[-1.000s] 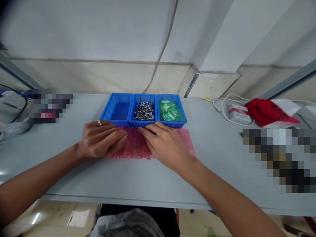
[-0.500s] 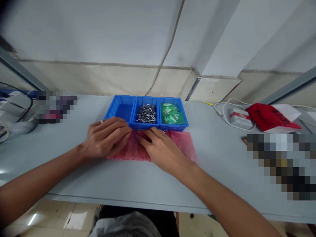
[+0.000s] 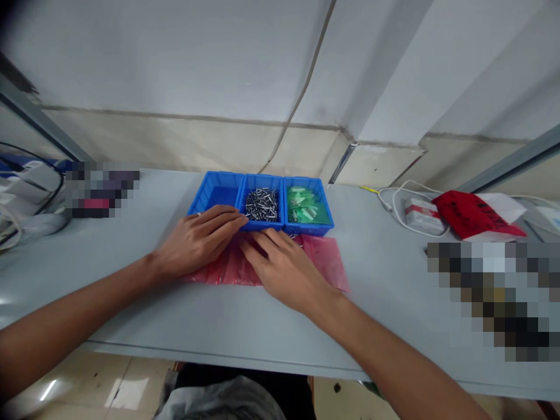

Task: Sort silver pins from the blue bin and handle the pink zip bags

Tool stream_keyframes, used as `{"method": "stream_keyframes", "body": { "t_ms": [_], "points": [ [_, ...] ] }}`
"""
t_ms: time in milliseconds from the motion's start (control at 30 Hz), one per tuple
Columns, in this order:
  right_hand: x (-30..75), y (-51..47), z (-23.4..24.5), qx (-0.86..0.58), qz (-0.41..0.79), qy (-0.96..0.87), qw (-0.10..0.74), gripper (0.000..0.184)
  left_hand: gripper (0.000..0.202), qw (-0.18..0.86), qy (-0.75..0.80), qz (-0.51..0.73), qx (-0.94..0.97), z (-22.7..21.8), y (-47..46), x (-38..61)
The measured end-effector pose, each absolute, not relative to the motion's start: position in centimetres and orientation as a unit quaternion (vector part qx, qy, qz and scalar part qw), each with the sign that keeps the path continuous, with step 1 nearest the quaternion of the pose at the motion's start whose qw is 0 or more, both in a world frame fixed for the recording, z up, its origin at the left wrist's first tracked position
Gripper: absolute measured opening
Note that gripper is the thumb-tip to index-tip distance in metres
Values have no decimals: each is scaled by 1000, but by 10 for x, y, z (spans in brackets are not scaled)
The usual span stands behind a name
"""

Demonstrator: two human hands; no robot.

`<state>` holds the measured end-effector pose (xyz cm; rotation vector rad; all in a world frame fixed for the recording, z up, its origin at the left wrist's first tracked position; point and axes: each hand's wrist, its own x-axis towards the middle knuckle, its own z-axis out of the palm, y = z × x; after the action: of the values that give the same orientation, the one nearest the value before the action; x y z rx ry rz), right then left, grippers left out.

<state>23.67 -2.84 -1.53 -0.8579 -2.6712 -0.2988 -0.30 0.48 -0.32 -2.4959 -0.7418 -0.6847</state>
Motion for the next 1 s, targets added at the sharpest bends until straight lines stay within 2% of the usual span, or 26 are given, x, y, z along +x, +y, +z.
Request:
{"method": "stream_keyframes", "body": {
  "t_ms": [133, 300, 367, 433, 600, 1000],
  "points": [
    [236, -31, -12, -334, -191, -912, 138, 36, 33, 204, -283, -259, -901, -8, 12, -8],
    [215, -31, -9, -375, -200, -904, 38, 49, 31, 185, -266, -265, -908, -19, 25, -14],
    [205, -28, -6, -377, -198, -905, -7, 46, 32, 175, -262, -275, -908, -23, 29, -15],
    [198, -24, -4, -373, -200, -905, -34, 36, 32, 162, -261, -283, -909, -25, 31, -16],
    [188, -12, -3, -365, -213, -905, -48, 22, 32, 120, -263, -302, -908, -28, 35, -16],
    [190, -3, 2, -341, -216, -914, -37, 20, 33, 112, -294, -294, -903, -25, 39, -21]
  ]
}}
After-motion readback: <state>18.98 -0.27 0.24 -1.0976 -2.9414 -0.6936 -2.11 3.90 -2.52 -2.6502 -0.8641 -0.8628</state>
